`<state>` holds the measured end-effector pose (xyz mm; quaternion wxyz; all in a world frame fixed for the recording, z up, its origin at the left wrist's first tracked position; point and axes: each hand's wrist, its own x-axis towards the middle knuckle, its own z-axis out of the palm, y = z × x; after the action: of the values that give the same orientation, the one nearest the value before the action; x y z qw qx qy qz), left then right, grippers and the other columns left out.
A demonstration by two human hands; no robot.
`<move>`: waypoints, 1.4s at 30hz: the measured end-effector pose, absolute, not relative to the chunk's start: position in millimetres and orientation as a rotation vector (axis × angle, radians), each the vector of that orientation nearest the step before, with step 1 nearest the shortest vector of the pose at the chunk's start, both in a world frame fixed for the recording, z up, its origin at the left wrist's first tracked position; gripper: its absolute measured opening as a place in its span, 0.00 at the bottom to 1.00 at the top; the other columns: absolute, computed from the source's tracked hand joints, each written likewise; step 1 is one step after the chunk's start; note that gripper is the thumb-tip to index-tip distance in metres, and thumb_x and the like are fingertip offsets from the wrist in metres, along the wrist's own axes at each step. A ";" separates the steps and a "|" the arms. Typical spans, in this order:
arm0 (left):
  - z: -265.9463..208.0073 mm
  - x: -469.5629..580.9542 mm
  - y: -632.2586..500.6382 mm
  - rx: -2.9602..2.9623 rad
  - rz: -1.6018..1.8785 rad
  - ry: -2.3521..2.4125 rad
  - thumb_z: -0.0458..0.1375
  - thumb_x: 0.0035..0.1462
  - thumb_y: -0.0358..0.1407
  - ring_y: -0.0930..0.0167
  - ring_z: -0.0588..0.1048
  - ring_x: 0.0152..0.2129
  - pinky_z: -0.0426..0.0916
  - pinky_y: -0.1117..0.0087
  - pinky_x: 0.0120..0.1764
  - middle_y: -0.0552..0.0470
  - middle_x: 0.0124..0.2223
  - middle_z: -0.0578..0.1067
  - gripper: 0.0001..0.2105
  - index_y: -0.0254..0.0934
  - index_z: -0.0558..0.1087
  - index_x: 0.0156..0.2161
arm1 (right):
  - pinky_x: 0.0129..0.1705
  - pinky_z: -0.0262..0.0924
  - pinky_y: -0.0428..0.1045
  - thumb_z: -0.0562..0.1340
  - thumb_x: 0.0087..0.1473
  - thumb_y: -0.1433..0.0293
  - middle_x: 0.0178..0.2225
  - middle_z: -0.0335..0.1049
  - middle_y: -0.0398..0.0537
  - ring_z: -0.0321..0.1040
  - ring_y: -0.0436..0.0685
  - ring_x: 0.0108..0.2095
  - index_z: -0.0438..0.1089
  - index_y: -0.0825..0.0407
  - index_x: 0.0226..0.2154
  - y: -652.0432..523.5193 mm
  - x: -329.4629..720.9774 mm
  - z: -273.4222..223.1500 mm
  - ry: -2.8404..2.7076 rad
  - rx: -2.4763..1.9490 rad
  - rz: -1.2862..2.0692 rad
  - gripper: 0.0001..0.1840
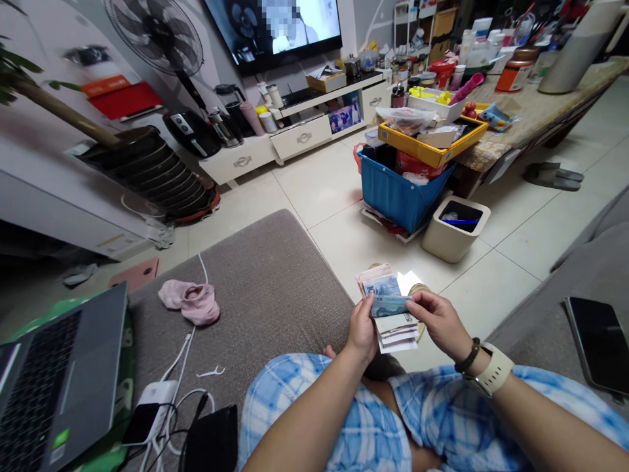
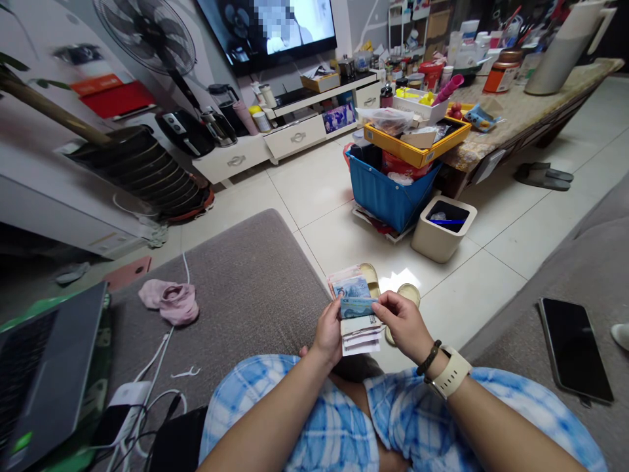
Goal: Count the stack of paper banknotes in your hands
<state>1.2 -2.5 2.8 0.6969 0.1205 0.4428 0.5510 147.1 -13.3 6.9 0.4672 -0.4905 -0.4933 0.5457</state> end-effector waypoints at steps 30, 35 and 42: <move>5.8 0.5 -1.3 0.222 1.196 1.019 0.64 0.41 0.41 0.60 0.76 0.36 0.68 0.63 0.40 0.46 0.32 0.78 0.15 0.31 0.74 0.32 | 0.26 0.56 0.47 0.59 0.51 0.55 0.24 0.65 0.46 0.58 0.52 0.25 0.67 0.52 0.25 -15.0 147.3 22.4 -1.251 -1.163 1.376 0.17; 5.3 1.7 -2.0 0.237 1.205 0.998 0.64 0.42 0.41 0.60 0.76 0.35 0.69 0.63 0.40 0.46 0.30 0.78 0.15 0.31 0.74 0.33 | 0.25 0.55 0.47 0.62 0.48 0.56 0.23 0.66 0.44 0.58 0.50 0.23 0.67 0.52 0.24 -15.1 146.9 20.1 -1.225 -1.163 1.417 0.15; 2.1 2.2 -2.6 0.239 1.177 0.972 0.65 0.41 0.38 0.62 0.76 0.33 0.69 0.63 0.39 0.47 0.30 0.77 0.17 0.32 0.73 0.37 | 0.25 0.54 0.46 0.68 0.40 0.59 0.22 0.62 0.41 0.57 0.50 0.23 0.65 0.51 0.27 -13.1 147.3 6.2 -1.195 -1.246 1.371 0.16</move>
<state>2.2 -2.6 2.1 0.7160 0.1081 0.4392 0.5318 147.3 -13.1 6.2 0.4515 -0.5044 -0.4838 0.5547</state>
